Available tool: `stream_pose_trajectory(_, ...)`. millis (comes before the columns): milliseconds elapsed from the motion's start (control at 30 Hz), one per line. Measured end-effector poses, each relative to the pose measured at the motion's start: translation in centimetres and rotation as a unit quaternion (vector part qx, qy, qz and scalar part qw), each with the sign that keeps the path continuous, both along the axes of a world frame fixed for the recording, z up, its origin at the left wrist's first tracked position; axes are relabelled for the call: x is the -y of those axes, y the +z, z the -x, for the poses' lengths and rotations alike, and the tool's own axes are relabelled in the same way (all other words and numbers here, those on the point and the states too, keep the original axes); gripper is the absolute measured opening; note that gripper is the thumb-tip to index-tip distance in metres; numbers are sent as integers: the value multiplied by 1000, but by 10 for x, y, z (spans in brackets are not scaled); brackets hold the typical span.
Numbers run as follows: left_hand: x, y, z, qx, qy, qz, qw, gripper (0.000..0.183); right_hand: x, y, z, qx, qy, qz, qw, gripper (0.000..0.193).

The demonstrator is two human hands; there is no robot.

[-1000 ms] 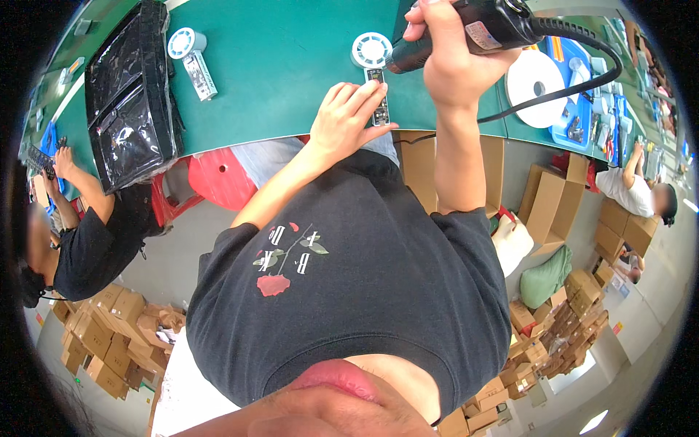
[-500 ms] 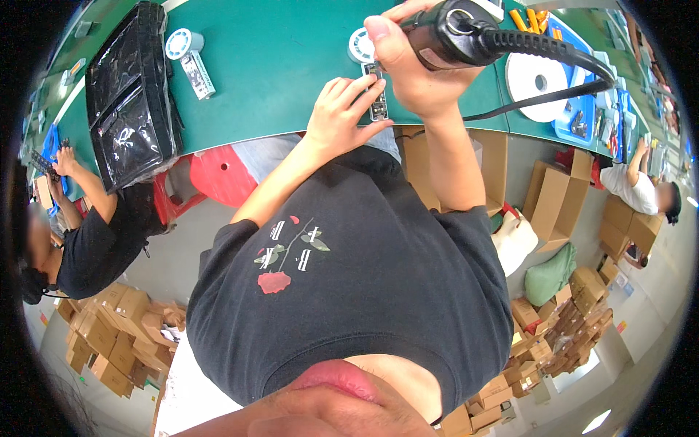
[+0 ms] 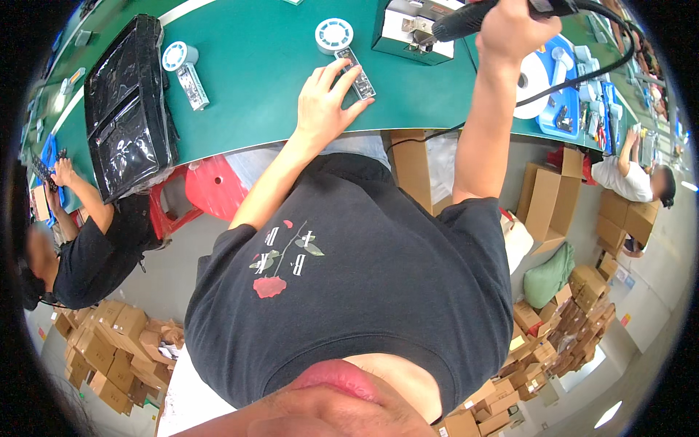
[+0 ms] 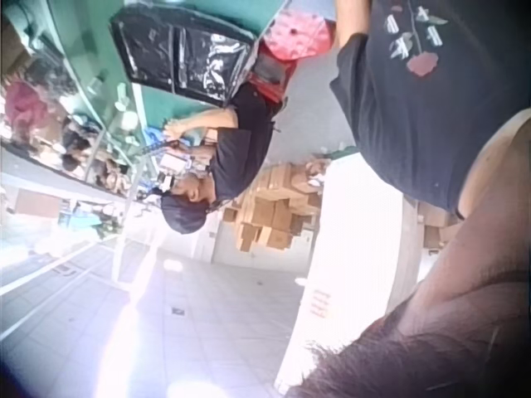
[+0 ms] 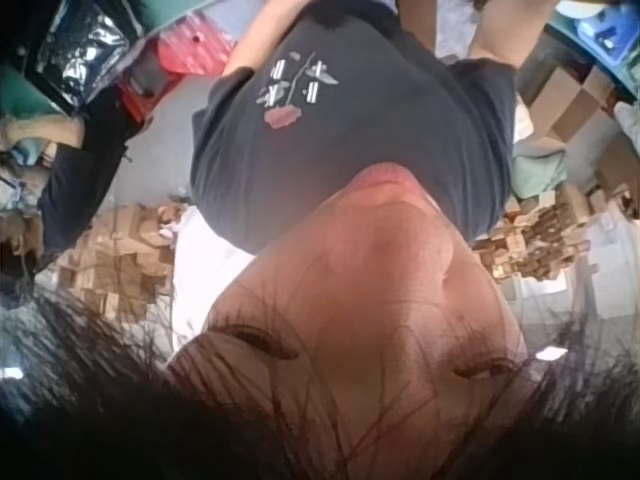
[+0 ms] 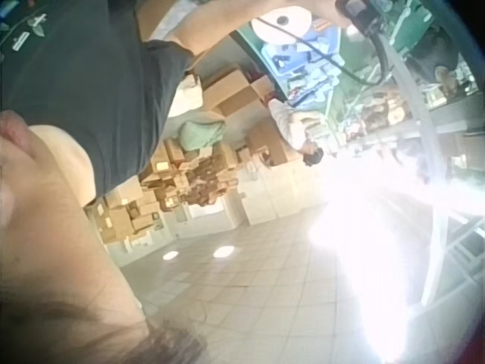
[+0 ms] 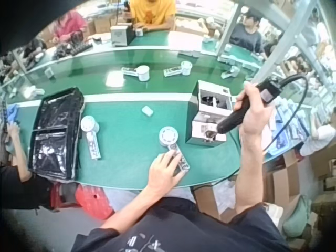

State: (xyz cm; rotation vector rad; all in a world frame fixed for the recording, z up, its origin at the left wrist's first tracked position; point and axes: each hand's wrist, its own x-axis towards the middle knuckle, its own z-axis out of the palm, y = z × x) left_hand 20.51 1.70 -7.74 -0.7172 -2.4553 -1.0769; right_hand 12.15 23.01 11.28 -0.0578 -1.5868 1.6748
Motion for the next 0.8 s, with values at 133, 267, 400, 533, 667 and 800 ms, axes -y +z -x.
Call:
stream_pose_trajectory(133, 5, 0, -1, -12, -9, 0, 1000, 57, 7, -3, -7, -36, 55, -34, 997, 11)
stream_pose_trajectory(267, 5, -2, -3, -3, -14, -7, 1000, 56, 16, -9, -35, -5, 65, -40, 997, 9)
stream_pose_trajectory(400, 6, -6, 0, -11, -17, -10, 1000, 52, 42, -13, -68, -5, 138, 11, 990, 15)
stream_pose_trajectory(533, 6, -10, -1, -13, -14, -10, 1000, 50, 65, -20, -84, -8, 183, 9, 983, 9)
stream_pose_trajectory(667, 7, -9, -2, -12, -12, -6, 1000, 50, 74, -29, -86, 7, 197, 9, 980, 10)
stream_pose_trajectory(800, 6, -10, -2, -6, -16, -8, 1000, 51, 78, -37, -85, 15, 191, -11, 981, 11)
